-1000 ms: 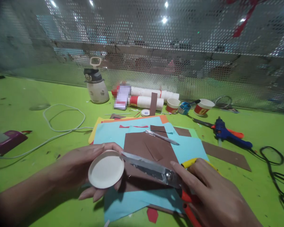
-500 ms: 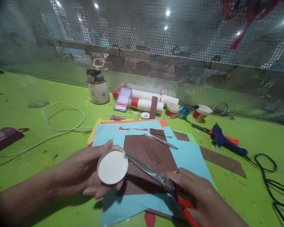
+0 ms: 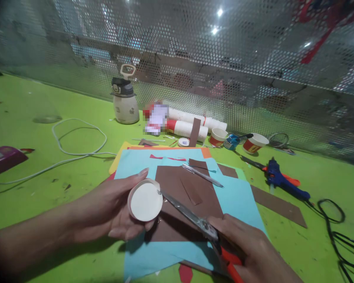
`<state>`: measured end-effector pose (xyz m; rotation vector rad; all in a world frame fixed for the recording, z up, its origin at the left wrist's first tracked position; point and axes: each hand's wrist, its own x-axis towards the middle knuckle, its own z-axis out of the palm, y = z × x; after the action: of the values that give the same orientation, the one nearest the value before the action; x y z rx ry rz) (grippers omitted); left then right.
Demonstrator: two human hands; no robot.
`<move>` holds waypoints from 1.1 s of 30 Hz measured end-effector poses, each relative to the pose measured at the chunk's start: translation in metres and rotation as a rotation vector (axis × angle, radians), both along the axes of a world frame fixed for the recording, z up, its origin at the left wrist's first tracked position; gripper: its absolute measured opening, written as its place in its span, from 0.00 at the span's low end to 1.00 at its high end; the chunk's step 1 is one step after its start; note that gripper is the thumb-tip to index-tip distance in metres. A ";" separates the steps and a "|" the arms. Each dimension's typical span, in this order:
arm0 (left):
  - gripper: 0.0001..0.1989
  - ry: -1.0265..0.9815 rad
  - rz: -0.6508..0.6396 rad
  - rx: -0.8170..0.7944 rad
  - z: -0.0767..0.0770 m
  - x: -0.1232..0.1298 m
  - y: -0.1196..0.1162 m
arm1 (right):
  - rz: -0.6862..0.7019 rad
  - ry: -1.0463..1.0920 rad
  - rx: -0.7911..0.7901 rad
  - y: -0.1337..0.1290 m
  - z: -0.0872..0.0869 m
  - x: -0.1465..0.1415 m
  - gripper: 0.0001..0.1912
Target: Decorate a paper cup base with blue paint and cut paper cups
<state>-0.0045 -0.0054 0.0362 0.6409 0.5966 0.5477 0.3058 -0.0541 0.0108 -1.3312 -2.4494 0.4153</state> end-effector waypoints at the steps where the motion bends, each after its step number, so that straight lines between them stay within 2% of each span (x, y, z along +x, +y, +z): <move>1: 0.26 -0.001 0.005 0.004 0.000 0.000 0.000 | 0.008 0.001 0.007 0.000 0.000 0.000 0.16; 4: 0.25 -0.009 0.012 0.006 0.001 0.000 -0.002 | 0.044 0.008 0.012 0.001 -0.002 0.000 0.19; 9: 0.25 -0.030 0.015 0.025 0.000 0.000 -0.003 | 0.064 0.060 -0.083 0.001 -0.005 -0.005 0.26; 12: 0.26 -0.037 0.012 0.032 0.000 0.000 -0.003 | 0.076 0.121 -0.051 0.001 -0.004 -0.010 0.28; 21: 0.27 -0.018 0.013 0.029 0.003 0.000 -0.003 | 0.066 0.061 -0.010 -0.001 -0.006 -0.008 0.25; 26: 0.26 -0.028 0.023 0.032 0.003 0.001 -0.004 | 0.003 0.002 -0.090 -0.003 -0.008 -0.007 0.23; 33: 0.27 -0.054 0.011 -0.008 -0.001 0.004 -0.007 | 0.035 0.103 -0.086 -0.003 -0.007 -0.012 0.26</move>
<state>-0.0005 -0.0127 0.0356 0.6137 0.5512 0.5715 0.2937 -0.0574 0.0037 -1.2695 -2.3971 0.5895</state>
